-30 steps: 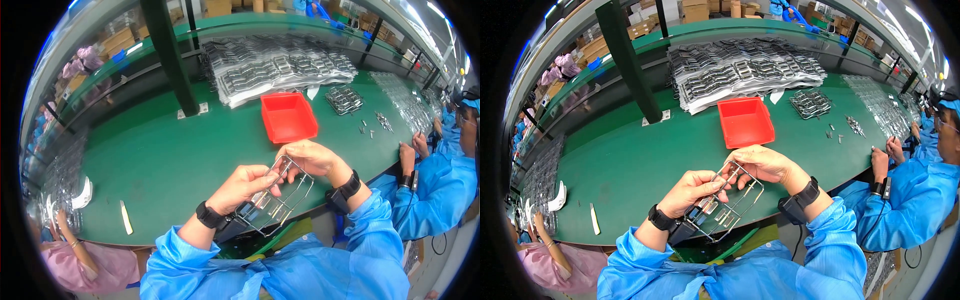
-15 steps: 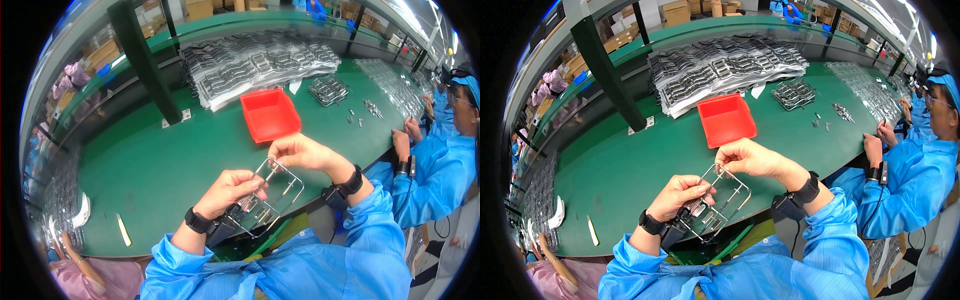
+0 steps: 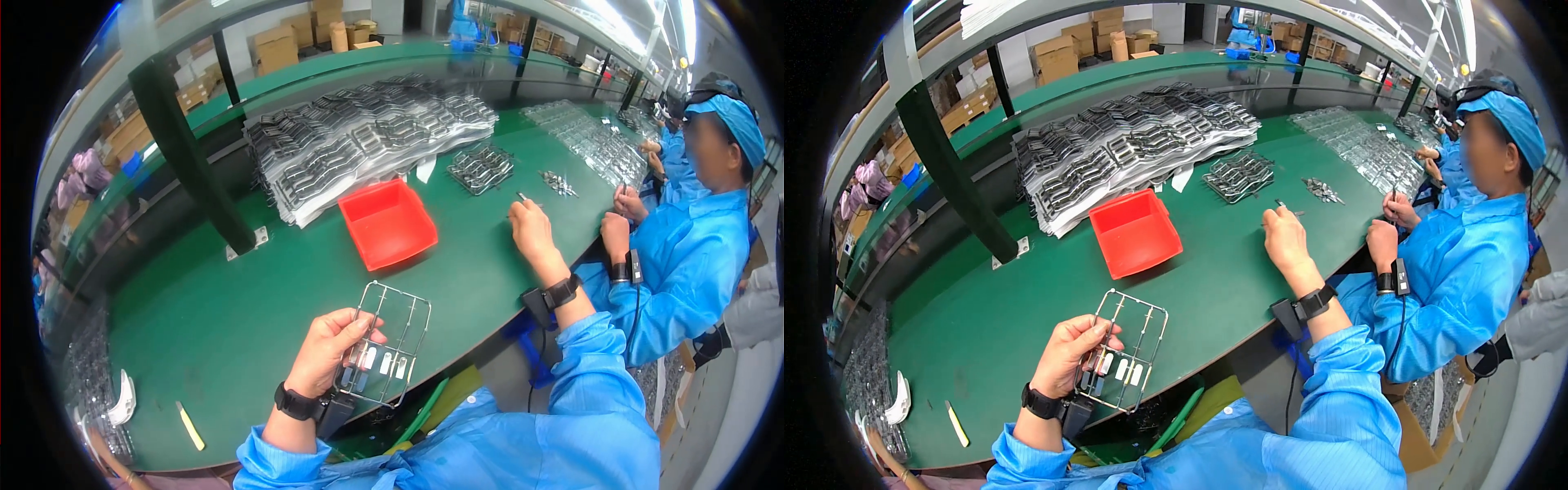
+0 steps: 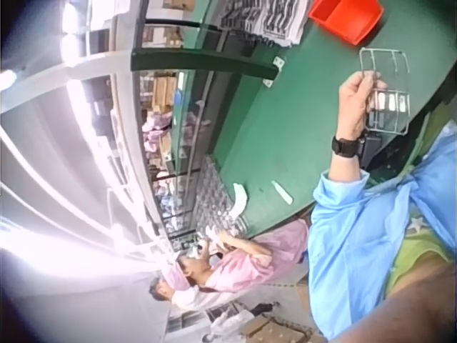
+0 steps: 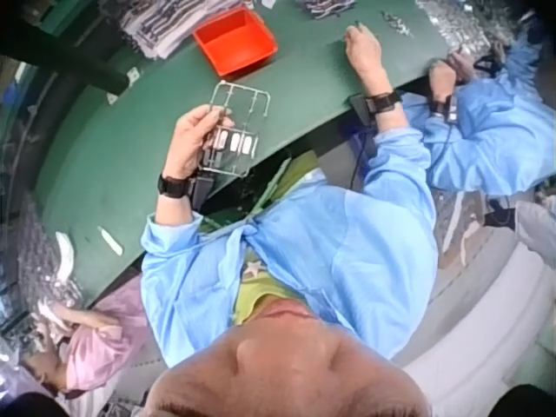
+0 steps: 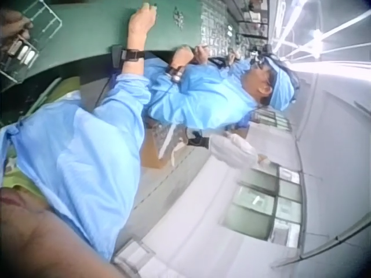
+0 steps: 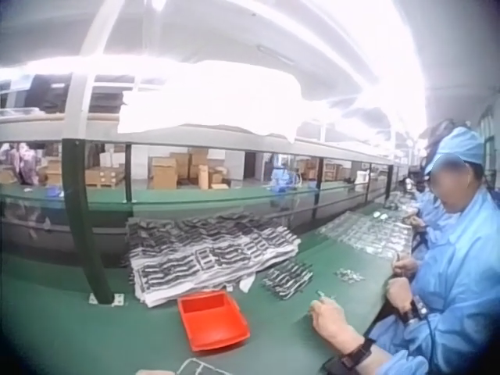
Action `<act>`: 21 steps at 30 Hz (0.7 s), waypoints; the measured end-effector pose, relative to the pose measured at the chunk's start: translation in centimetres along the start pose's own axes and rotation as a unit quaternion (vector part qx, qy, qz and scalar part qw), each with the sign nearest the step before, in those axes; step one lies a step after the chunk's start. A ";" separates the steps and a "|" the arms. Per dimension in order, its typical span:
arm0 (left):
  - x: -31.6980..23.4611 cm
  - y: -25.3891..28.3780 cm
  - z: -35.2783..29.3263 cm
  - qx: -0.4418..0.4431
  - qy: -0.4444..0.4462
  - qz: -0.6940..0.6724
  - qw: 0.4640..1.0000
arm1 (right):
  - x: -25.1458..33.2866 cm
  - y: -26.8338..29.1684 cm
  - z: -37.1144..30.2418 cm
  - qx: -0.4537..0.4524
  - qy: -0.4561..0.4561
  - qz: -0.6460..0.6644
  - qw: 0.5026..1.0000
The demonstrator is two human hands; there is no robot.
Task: The person assembles a metal frame by hand, picking up small metal clips from the table and pressing them onto the frame's wires. They turn the frame over to attach clips to different sections before setting it aside.
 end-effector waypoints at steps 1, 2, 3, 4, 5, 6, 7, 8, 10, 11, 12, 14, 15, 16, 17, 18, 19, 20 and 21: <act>0.1 0.0 0.2 0.000 -0.004 0.000 1.000 | -1.0 0.0 -0.3 0.001 0.000 -0.004 1.000; 0.1 0.1 0.3 -0.001 -0.004 -0.001 1.000 | -1.1 0.0 -0.2 0.000 0.008 -0.036 0.999; 0.0 0.4 0.3 -0.020 -0.014 -0.015 1.000 | -1.3 0.0 -0.3 0.000 0.016 -0.068 0.998; -0.1 0.7 0.2 -0.040 -0.024 -0.029 0.998 | -1.6 -0.1 -0.3 0.002 0.017 -0.067 0.998; -0.5 0.8 0.1 -0.048 -0.029 -0.032 0.998 | -1.5 -0.2 -0.2 0.011 0.022 -0.086 0.996; -0.6 0.8 0.2 -0.049 -0.028 -0.033 0.998 | -1.3 -0.5 -0.2 0.021 0.026 -0.104 0.994; -0.9 1.0 0.2 -0.059 -0.051 -0.035 0.996 | -1.1 -0.5 -0.5 0.024 0.027 -0.103 0.994; -1.3 1.6 -0.1 -0.075 -0.075 -0.036 0.994 | 0.3 0.4 -0.5 -0.023 0.026 -0.101 0.994; -1.0 2.4 0.1 -0.102 -0.073 -0.044 0.991 | 3.8 1.8 -0.7 -0.058 0.032 -0.083 0.994; -2.2 2.0 -0.2 -0.106 -0.108 -0.036 0.988 | 5.5 1.4 -1.0 0.041 -0.040 0.138 0.989; -3.0 2.0 -0.3 -0.108 -0.142 -0.026 0.984 | 7.9 0.2 -2.0 0.141 -0.113 0.347 0.920; -3.1 3.1 -0.7 -0.136 -0.145 -0.035 0.979 | 16.5 -2.1 -4.9 0.337 -0.163 0.532 0.760; -3.1 3.2 -0.8 -0.138 -0.157 -0.050 0.977 | 19.1 -2.9 -6.3 0.379 -0.159 0.562 0.718; -2.8 3.0 -0.3 -0.138 -0.156 -0.052 0.977 | 20.7 -3.3 -7.5 0.413 -0.158 0.585 0.680; -2.8 3.2 -0.3 -0.151 -0.170 -0.056 0.972 | 21.7 -3.9 -8.0 0.426 -0.161 0.597 0.660; -2.8 3.5 -0.4 -0.163 -0.185 -0.060 0.967 | 22.5 -4.5 -8.4 0.437 -0.164 0.609 0.641; -2.8 3.8 -0.4 -0.155 -0.191 -0.054 0.968 | 22.8 -5.0 -8.1 0.421 -0.174 0.613 0.645; -2.8 3.8 -0.6 -0.158 -0.192 -0.055 0.967 | 23.2 -5.1 -8.1 0.424 -0.172 0.613 0.644; -2.8 3.6 -0.7 -0.168 -0.198 -0.063 0.964 | 23.2 -5.1 -7.7 0.393 -0.187 0.635 0.638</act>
Point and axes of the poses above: each hand's wrist, its own z-axis towards the middle knuckle, its own y-axis out of the back of the hand, x = y × z, the point moved 8 cm from there along z, towards the middle knuckle, and after that the axes turned 8 degrees about z, right-handed, at the moved point
